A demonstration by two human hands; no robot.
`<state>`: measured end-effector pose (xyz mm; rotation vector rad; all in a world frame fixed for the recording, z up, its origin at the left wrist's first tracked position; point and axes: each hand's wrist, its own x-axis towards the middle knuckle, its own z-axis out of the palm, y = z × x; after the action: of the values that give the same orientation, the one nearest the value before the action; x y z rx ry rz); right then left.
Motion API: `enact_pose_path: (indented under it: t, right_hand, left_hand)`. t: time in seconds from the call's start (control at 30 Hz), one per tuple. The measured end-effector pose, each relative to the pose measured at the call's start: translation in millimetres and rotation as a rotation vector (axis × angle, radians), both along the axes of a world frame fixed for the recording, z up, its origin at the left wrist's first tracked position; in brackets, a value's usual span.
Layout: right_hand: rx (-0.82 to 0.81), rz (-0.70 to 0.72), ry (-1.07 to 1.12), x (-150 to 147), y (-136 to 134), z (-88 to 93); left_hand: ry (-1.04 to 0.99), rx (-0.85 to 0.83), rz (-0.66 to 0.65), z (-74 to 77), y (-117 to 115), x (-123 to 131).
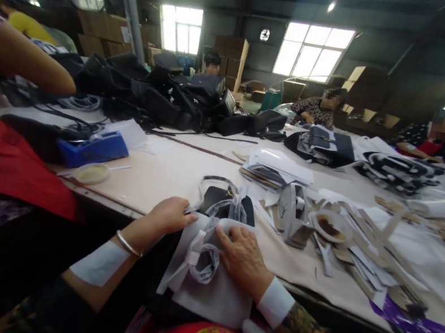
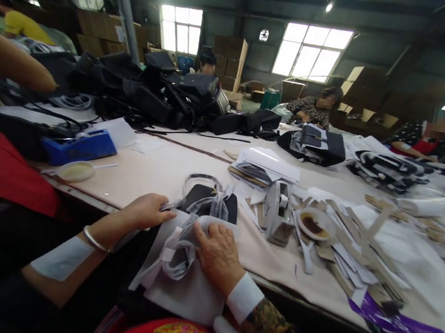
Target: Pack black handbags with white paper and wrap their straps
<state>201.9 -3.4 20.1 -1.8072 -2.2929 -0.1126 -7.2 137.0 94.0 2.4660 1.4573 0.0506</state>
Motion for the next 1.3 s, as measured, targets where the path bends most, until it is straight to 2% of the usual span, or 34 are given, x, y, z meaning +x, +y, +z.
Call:
enact_pose_path:
  t: [0.07,0.17,0.43,0.57,0.73,0.9,0.97,1.1,1.2,1.3]
  right_hand:
    - [-0.007,0.005,-0.017,-1.3,0.5,0.2]
    - [-0.021,0.007,-0.041,-2.8,1.2,0.3]
    - [-0.015,0.024,-0.063,-6.2,0.3,-8.4]
    - [-0.007,0.018,-0.076,-10.4,-1.2,-8.8]
    - [-0.004,0.038,-0.053,-13.5,-1.4,-2.9]
    - [-0.017,0.023,-0.048,-6.8,12.4,-1.9]
    - [-0.034,0.012,-0.037,-3.9,17.4,-2.6]
    - [-0.081,0.009,0.024,0.3,27.2,-2.3]
    - [-0.161,-0.006,0.066,1.6,39.2,6.1]
    - [-0.329,-0.063,0.117,0.6,52.7,18.7]
  left_hand:
    - [0.017,-0.014,0.027,-12.5,-3.4,0.8]
    - [0.038,0.001,0.069,-21.7,-8.1,4.0]
    - [0.052,0.074,0.103,-26.5,-20.1,6.5]
    - [0.004,0.172,0.047,-27.2,-25.3,6.7]
    - [-0.124,0.047,0.069,-33.9,-17.1,0.4]
    - [-0.163,0.15,0.071,-52.1,-9.1,0.5]
    - [-0.147,0.134,0.048,-55.1,-6.9,0.7]
    - [-0.126,0.005,-0.001,-47.7,0.8,-2.3]
    - [-0.142,0.016,-0.009,-33.4,0.7,-1.6]
    - [-0.236,0.046,-0.031,-14.9,-8.3,7.4]
